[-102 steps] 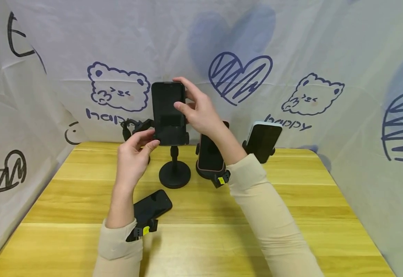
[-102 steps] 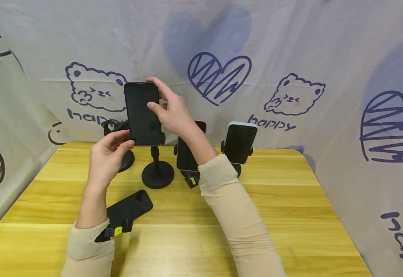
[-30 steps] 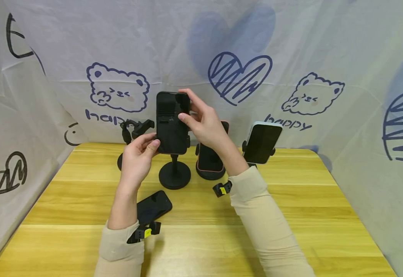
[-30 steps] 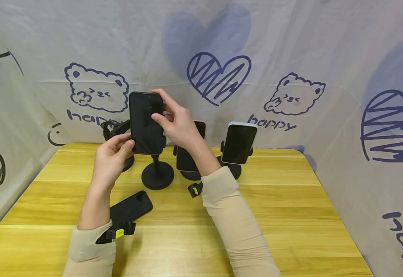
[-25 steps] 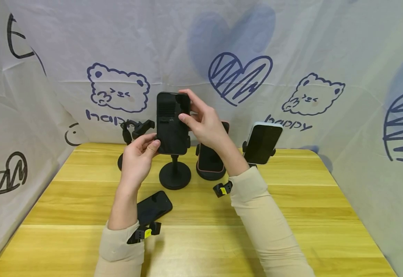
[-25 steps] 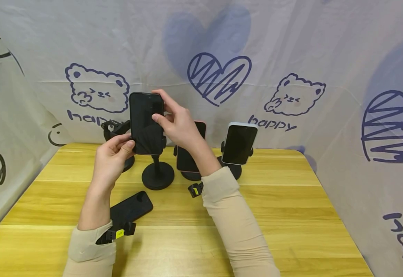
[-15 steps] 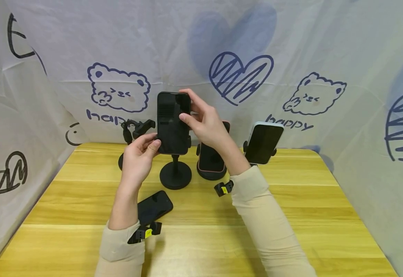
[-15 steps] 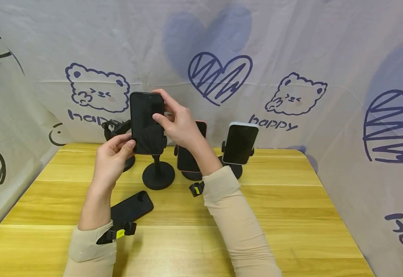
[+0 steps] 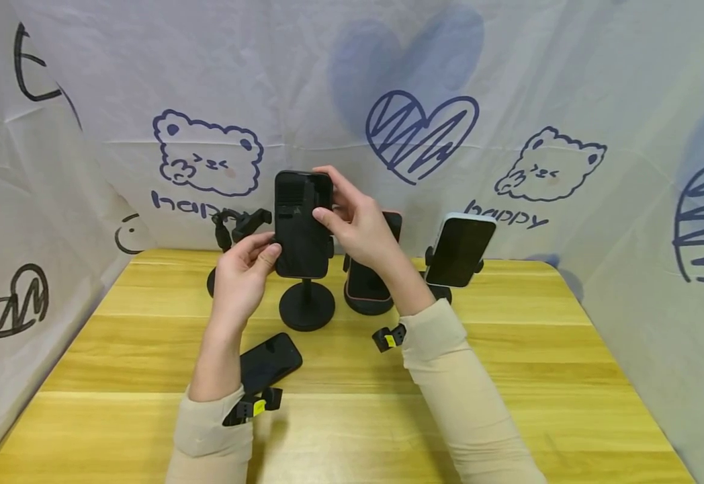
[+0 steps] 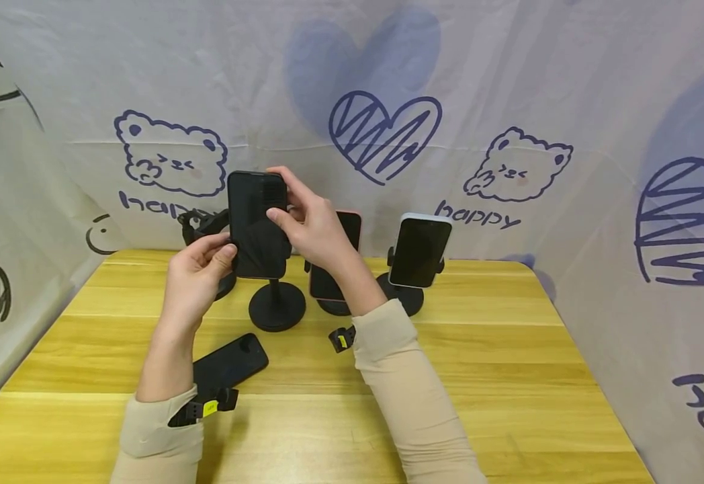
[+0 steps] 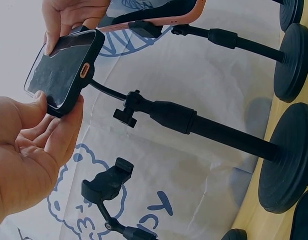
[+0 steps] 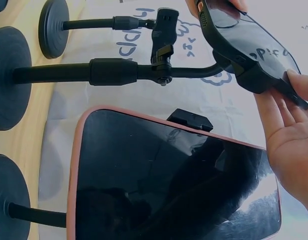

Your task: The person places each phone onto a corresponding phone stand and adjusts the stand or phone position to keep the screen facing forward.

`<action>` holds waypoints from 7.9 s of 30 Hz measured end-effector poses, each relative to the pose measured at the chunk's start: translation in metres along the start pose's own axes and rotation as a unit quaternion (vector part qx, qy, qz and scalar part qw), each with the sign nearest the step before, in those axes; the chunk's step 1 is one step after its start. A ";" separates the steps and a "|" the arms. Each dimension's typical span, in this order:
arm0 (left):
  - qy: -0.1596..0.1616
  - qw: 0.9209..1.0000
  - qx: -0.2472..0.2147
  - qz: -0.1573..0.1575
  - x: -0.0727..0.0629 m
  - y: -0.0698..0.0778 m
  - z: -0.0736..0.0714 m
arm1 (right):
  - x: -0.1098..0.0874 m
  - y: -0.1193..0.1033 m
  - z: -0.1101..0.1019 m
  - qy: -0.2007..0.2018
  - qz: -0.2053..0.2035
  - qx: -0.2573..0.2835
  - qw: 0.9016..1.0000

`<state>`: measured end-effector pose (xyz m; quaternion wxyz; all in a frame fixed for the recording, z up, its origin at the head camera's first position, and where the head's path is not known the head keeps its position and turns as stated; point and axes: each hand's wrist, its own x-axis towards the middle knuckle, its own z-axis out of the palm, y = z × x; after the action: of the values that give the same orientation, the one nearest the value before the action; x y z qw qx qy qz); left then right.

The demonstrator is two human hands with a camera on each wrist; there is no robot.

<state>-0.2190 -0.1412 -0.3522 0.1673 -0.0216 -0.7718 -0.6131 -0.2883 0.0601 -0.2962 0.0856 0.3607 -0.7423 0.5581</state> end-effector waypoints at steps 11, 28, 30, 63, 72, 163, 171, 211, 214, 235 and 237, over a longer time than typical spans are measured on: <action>0.001 1.000 0.001 -0.004 0.001 0.001 0.001 | -0.002 0.000 0.001 -0.008 0.001 -0.025 1.000; 0.002 1.000 0.010 0.000 0.003 -0.002 -0.001 | -0.009 0.003 0.006 -0.003 0.005 -0.023 1.000; 0.002 1.000 0.008 0.000 0.003 -0.002 -0.001 | -0.010 0.005 0.007 -0.003 0.004 -0.029 1.000; -0.017 0.998 -0.054 -0.022 0.002 -0.004 -0.002 | -0.065 0.025 0.059 0.241 -0.018 -0.022 0.970; 0.104 0.981 -0.104 0.126 0.000 -0.016 0.003 | -0.077 0.030 0.063 0.236 0.001 0.009 0.972; 0.062 0.985 0.157 -0.028 0.034 -0.086 -0.076 | -0.069 0.025 0.067 0.233 -0.119 -0.068 0.963; 0.061 0.984 0.168 -0.019 0.037 -0.091 -0.078 | -0.075 0.003 0.087 0.233 -0.207 -0.108 0.944; -0.057 0.994 0.039 0.084 -0.005 -0.051 -0.128 | -0.063 0.017 0.170 0.004 0.023 -0.040 0.999; -0.050 0.994 0.047 0.086 -0.005 -0.051 -0.127 | -0.064 0.017 0.169 -0.004 0.023 -0.043 0.999; 0.028 0.991 0.119 0.052 -0.006 -0.049 -0.122 | -0.066 0.023 0.162 -0.057 -0.004 -0.070 0.996; 0.032 0.991 0.121 0.047 -0.006 -0.047 -0.121 | -0.066 0.023 0.161 -0.059 -0.004 -0.072 0.996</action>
<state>-0.1966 -0.2676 -0.3749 0.2223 -0.0178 -0.8324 -0.5073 -0.2105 -0.0514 -0.4075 0.0702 0.3889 -0.7829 0.4806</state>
